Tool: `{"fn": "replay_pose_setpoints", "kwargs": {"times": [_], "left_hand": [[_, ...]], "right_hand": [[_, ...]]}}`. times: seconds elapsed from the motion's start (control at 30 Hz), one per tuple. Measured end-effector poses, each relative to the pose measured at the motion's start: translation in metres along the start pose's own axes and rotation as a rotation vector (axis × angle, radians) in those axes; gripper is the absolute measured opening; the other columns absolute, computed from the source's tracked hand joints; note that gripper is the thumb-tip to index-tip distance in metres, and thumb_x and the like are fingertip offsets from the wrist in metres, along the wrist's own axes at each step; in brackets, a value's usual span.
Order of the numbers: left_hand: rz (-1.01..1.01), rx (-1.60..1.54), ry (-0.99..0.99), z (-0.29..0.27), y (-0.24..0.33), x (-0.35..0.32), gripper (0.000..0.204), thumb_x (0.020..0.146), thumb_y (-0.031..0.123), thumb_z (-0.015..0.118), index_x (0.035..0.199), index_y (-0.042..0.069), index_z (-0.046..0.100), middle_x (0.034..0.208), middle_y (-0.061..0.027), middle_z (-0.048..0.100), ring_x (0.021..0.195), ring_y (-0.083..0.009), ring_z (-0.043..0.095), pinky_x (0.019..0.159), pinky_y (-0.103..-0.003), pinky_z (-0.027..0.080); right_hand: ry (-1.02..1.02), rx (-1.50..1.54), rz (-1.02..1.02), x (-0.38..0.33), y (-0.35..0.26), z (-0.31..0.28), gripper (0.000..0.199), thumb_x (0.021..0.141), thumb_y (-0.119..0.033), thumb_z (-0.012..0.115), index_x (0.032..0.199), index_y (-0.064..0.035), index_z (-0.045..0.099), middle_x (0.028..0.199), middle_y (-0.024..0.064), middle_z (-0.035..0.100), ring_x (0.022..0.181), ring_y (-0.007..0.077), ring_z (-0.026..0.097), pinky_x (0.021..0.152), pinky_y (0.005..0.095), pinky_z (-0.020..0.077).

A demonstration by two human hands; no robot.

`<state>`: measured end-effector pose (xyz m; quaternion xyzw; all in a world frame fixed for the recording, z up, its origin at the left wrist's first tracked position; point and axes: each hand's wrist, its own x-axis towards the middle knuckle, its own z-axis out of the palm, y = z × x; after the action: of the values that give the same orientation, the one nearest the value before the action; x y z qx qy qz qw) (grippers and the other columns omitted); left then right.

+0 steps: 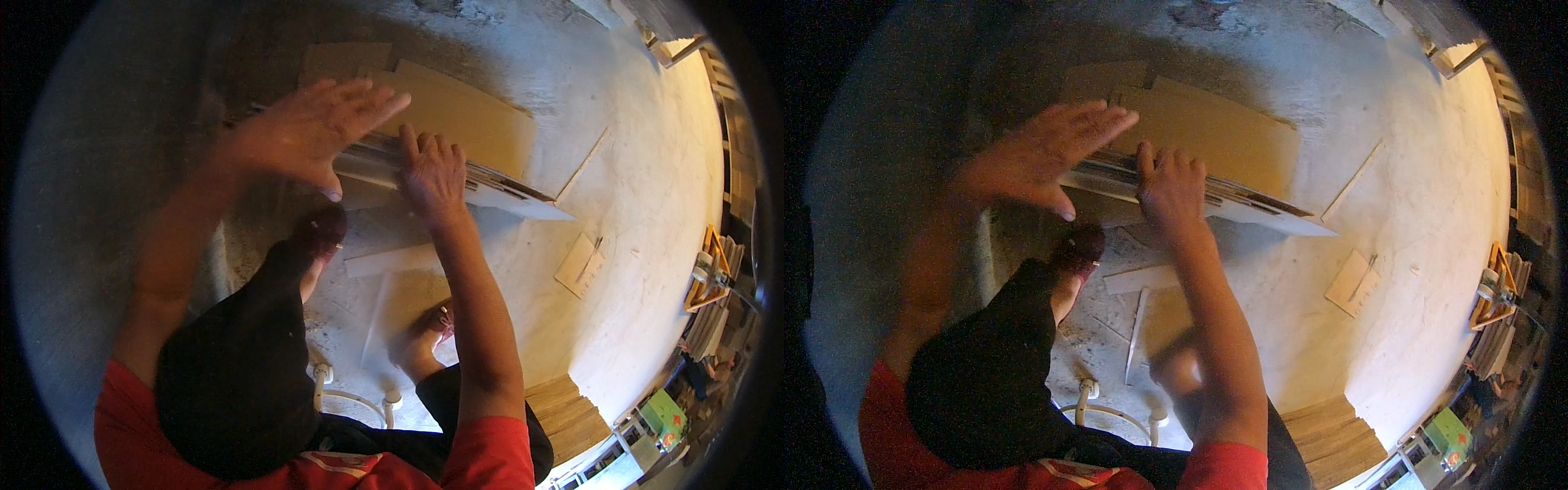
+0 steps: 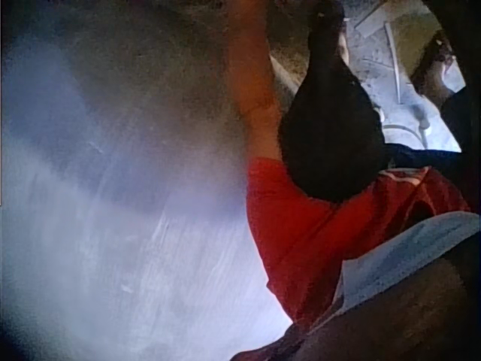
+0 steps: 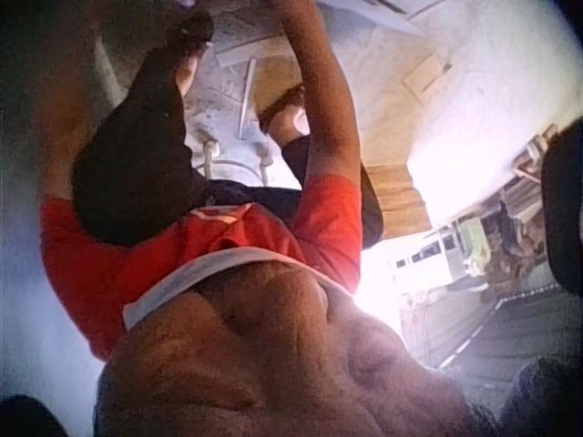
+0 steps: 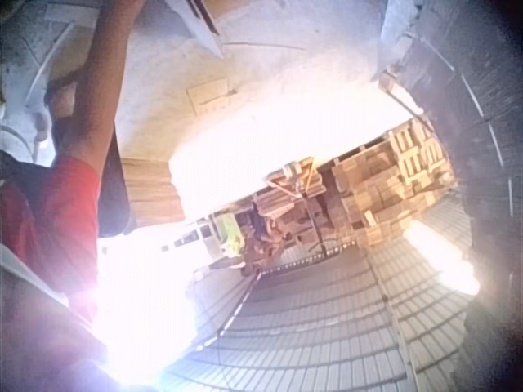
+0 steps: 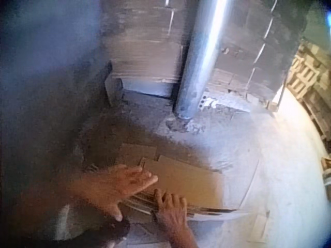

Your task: The person sits on the floor and repeatedly picks up flat cardboard pieces, aligns them, and stacks them into neat piles. The person occasionally adjusts the stacks and continues gathering more pieces from the surrounding floor.

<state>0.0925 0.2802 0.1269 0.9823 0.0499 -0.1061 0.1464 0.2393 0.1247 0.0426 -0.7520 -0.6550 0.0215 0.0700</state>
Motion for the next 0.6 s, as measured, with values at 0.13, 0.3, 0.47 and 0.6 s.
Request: {"fn": "replay_pose_setpoints", "kwargs": {"times": [0.13, 0.3, 0.47, 0.6], "left_hand": [[-0.170, -0.075, -0.157, 0.037, 0.016, 0.007, 0.074, 0.066, 0.007, 0.070, 0.133, 0.003, 0.037, 0.122, -0.0164, 0.051, 0.115, -0.0324, 0.047, 0.097, -0.045, 0.038], [-0.121, -0.019, 0.068, 0.074, 0.002, 0.001, 0.055, 0.068, -0.008, 0.059, 0.121, 0.001, 0.047, 0.100, -0.0128, 0.058, 0.096, -0.0301, 0.056, 0.085, -0.043, 0.043], [-0.084, 0.070, 0.183, 0.088, -0.003, 0.000, 0.066, 0.064, -0.002, 0.070, 0.125, 0.003, 0.045, 0.110, -0.0117, 0.058, 0.105, -0.0277, 0.053, 0.089, -0.042, 0.041], [-0.058, 0.094, 0.208, 0.085, -0.002, 0.001, 0.086, 0.058, 0.004, 0.079, 0.133, 0.005, 0.037, 0.123, -0.0114, 0.052, 0.116, -0.0280, 0.047, 0.099, -0.046, 0.033]], "right_hand": [[0.060, -0.038, -0.082, -0.014, -0.008, 0.003, 0.037, 0.077, -0.014, 0.055, 0.112, -0.0016, 0.053, 0.087, 0.0103, 0.056, 0.088, 0.0248, 0.055, 0.073, 0.0387, 0.0401], [0.032, 0.132, -0.025, -0.026, -0.014, -0.015, 0.048, 0.078, -0.026, 0.059, 0.119, -0.0022, 0.052, 0.103, 0.0149, 0.057, 0.101, 0.0278, 0.053, 0.087, 0.0433, 0.0397], [0.554, 0.361, 0.438, -0.096, 0.068, -0.045, 0.064, 0.082, -0.040, 0.060, 0.131, -0.0023, 0.045, 0.130, 0.0184, 0.049, 0.122, 0.0290, 0.045, 0.099, 0.0429, 0.0369], [1.157, 0.886, 1.268, -0.175, 0.146, -0.047, 0.071, 0.091, -0.057, 0.038, 0.132, 0.0008, 0.044, 0.130, 0.0163, 0.051, 0.124, 0.0241, 0.043, 0.101, 0.0380, 0.0309]]}}
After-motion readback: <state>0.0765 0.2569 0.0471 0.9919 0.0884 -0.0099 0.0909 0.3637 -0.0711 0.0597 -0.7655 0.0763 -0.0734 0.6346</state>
